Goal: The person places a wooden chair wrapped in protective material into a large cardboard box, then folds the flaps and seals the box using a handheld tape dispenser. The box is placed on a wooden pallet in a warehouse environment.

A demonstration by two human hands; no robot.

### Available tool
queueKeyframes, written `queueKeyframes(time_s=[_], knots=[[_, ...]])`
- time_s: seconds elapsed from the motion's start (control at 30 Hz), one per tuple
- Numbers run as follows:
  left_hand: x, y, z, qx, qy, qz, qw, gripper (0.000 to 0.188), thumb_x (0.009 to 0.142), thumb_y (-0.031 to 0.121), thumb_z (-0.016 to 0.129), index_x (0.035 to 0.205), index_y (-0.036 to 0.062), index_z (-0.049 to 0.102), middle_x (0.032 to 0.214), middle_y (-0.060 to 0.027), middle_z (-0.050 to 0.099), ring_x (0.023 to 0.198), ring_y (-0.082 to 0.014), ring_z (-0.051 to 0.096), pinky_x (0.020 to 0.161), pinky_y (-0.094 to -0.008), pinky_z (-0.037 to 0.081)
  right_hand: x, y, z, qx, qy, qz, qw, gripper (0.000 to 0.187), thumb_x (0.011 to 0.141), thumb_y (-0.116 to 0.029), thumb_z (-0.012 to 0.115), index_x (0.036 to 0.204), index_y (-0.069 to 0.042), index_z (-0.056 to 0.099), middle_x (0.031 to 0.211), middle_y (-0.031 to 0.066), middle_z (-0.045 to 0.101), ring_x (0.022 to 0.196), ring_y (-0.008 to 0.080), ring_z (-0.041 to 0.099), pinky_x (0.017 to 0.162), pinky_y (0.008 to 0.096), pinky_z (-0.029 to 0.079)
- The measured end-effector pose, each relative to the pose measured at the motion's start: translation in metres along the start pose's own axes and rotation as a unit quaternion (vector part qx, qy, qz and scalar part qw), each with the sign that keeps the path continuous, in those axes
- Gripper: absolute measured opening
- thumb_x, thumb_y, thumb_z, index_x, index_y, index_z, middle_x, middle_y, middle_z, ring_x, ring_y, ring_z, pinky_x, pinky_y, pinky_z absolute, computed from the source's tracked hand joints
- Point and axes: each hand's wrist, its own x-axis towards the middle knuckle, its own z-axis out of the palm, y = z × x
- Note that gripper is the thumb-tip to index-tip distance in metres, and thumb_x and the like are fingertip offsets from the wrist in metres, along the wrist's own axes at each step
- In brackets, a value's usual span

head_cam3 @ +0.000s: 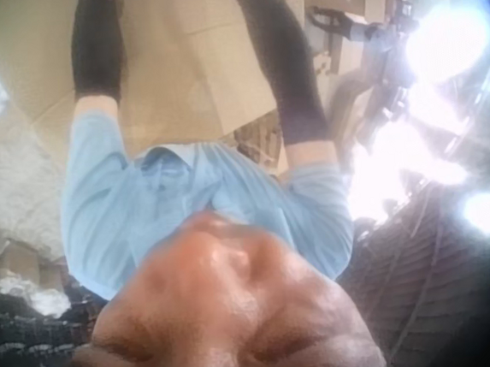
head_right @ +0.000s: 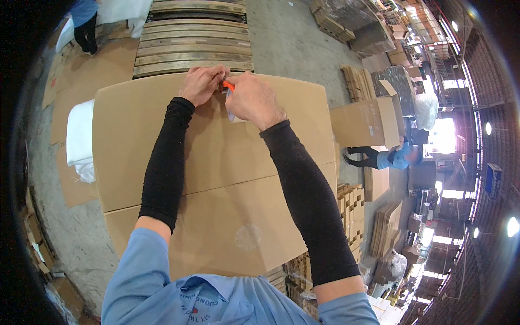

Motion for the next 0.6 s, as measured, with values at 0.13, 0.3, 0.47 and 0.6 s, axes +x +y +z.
queueKeyframes(time_s=[0.13, 0.3, 0.47, 0.6], knots=[[0.008, 0.007, 0.002, 0.136, -0.029, -0.036, 0.99, 0.032, 0.104, 0.041, 0.05, 0.117, 0.0174, 0.066, 0.102, -0.0075, 0.074, 0.102, -0.0314, 0.068, 0.094, -0.0461, 0.044, -0.014, -0.003, 0.002, -0.003, 0.018, -0.01, 1.0, 0.038, 0.083, -0.019, 0.062, 0.119, -0.019, 0.074, 0.11, 0.0191, 0.067, 0.102, 0.0396, 0.068, 0.089, 0.0487, 0.056], [0.038, 0.004, 0.005, 0.125, -0.067, -0.116, 0.983, 0.049, 0.096, 0.058, 0.053, 0.118, 0.0176, 0.071, 0.113, -0.0115, 0.074, 0.109, -0.035, 0.067, 0.093, -0.049, 0.051, -0.017, 0.005, 0.009, 0.018, 0.046, -0.02, 0.999, 0.042, 0.083, -0.019, 0.062, 0.124, -0.021, 0.074, 0.11, 0.018, 0.068, 0.103, 0.0383, 0.068, 0.091, 0.0484, 0.055], [0.054, 0.007, -0.002, 0.105, -0.164, -0.163, 0.967, 0.054, 0.099, 0.058, 0.047, 0.124, 0.0171, 0.072, 0.126, -0.0113, 0.071, 0.115, -0.0328, 0.067, 0.1, -0.0444, 0.052, -0.018, 0.008, 0.014, 0.062, 0.053, 0.011, 0.997, 0.043, 0.083, -0.02, 0.063, 0.125, -0.021, 0.074, 0.116, 0.0169, 0.068, 0.106, 0.0378, 0.068, 0.094, 0.0471, 0.054], [0.051, -0.002, 0.002, 0.134, -0.116, -0.136, 0.975, 0.056, 0.101, 0.058, 0.045, 0.116, 0.0136, 0.075, 0.119, -0.0134, 0.073, 0.111, -0.0338, 0.069, 0.097, -0.0453, 0.054, -0.009, 0.006, 0.017, 0.107, 0.027, 0.027, 0.994, 0.041, 0.083, -0.022, 0.064, 0.123, -0.022, 0.075, 0.12, 0.0169, 0.068, 0.108, 0.0375, 0.067, 0.096, 0.0467, 0.053]])
